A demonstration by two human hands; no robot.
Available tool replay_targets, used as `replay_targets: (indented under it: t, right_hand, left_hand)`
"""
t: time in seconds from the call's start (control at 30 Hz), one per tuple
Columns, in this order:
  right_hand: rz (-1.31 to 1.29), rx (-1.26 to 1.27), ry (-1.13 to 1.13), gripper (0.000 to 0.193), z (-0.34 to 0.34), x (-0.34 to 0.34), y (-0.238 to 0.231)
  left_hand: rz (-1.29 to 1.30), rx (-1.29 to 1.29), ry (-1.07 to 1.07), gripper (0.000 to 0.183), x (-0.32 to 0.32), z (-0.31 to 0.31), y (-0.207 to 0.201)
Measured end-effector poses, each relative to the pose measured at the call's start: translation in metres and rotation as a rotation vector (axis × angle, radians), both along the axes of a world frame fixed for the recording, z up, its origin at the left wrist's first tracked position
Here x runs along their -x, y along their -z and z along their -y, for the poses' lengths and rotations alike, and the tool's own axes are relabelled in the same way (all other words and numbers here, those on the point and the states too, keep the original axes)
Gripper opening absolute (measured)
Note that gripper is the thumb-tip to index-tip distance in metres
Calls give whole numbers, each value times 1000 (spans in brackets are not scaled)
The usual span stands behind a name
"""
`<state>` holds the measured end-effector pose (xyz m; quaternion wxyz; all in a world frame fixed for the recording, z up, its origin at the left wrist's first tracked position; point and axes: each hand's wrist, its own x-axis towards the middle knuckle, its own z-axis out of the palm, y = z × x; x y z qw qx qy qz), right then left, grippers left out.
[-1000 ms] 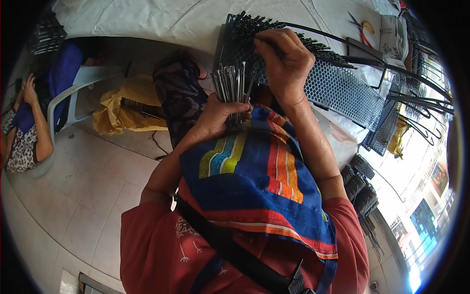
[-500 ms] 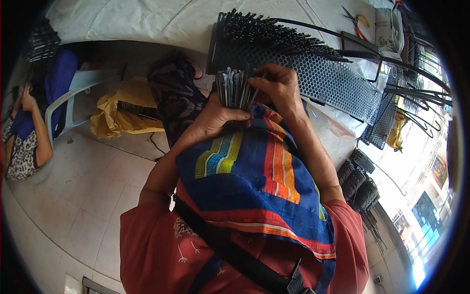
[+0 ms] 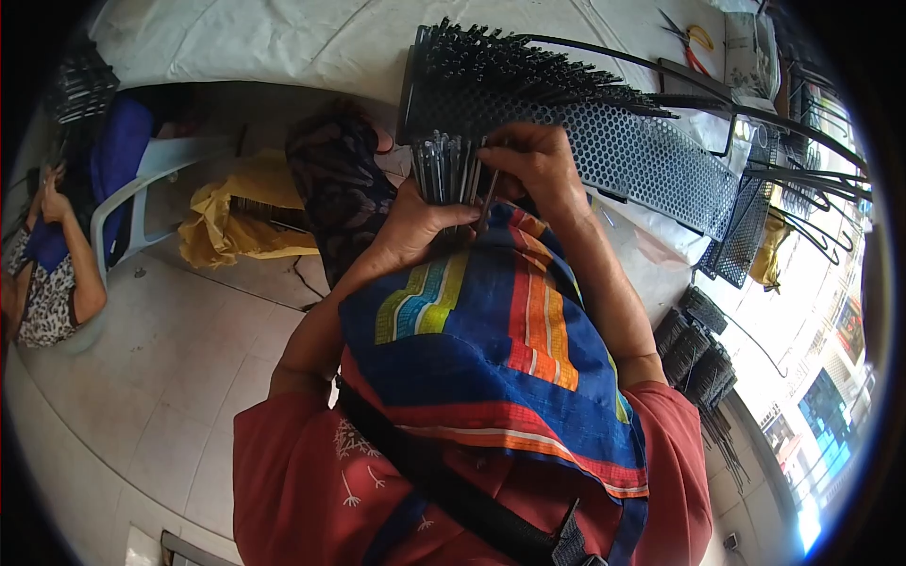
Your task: The person assembles small metal pins into a flexible black mesh mat on a workspace table by hand.
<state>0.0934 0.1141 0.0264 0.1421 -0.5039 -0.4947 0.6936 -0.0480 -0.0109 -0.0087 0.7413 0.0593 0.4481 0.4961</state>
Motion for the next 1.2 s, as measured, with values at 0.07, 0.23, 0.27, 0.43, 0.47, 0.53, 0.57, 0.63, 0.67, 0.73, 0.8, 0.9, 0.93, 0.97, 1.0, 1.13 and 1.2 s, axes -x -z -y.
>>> replay_targets:
  t: [0.07, 0.23, 0.27, 0.43, 0.47, 0.53, 0.57, 0.63, 0.67, 0.73, 0.8, 0.9, 0.93, 0.97, 1.0, 1.13, 1.2]
  right_hand:
    - [-2, -4, -12, 6, 4, -1, 6]
    - [1, 31, 7, 7, 4, -2, 11]
    - [2, 31, 8, 7, 4, 0, 9]
    - [65, -77, -52, 9, 5, 1, 9]
    - [65, -77, -50, 9, 5, 0, 9]
    - [50, -91, 18, 12, 8, 1, 7]
    - [50, -90, 17, 12, 8, 1, 6]
    - [69, -129, 43, 10, 8, -1, 5]
    - [68, -130, 43, 10, 6, -2, 4]
    - [1, -169, 196, 9, 0, -7, -5]
    - [-32, -341, 288, 7, -5, -10, -18]
    - [-128, -473, 383, 9, -14, -11, -29]
    - [-172, -560, 422, 9, -16, -7, -30]
    - [-217, -647, 460, 9, -18, -4, -30]
    - [-218, -649, 460, 9, -19, -2, -28]
    - [-274, -757, 436, 9, -23, 7, -9]
    - [-167, -913, 332, 11, -24, 7, -5]
  left_hand:
    - [5, -18, -19, 25, -3, -1, -2]
    - [3, 9, -87, 26, -2, 0, 3]
    - [-32, 10, -36, 27, -1, -1, 0]
    - [-76, -56, 5, 26, -4, -3, 3]
    - [-62, 0, -39, 25, -4, -3, -1]
    - [-48, 56, -84, 23, -4, -3, -2]
    - [-67, 39, -85, 22, -4, -2, 1]
    - [-86, 23, -87, 21, -4, -1, 3]
    - [-67, 73, -76, 21, -2, -1, 3]
    - [-49, 124, -68, 21, 1, -1, 3]
    - [39, 134, -11, 21, 5, 1, 3]
    - [36, 56, -28, 24, 5, 10, 3]
    - [10, -22, -30, 23, 3, 9, 1]
    - [10, -24, -30, 23, 2, 7, -1]
    - [59, 18, -5, 23, 2, 5, -2]
    - [60, 102, 7, 18, 2, 4, 3]
    - [35, 105, -3, 19, 2, 6, 3]
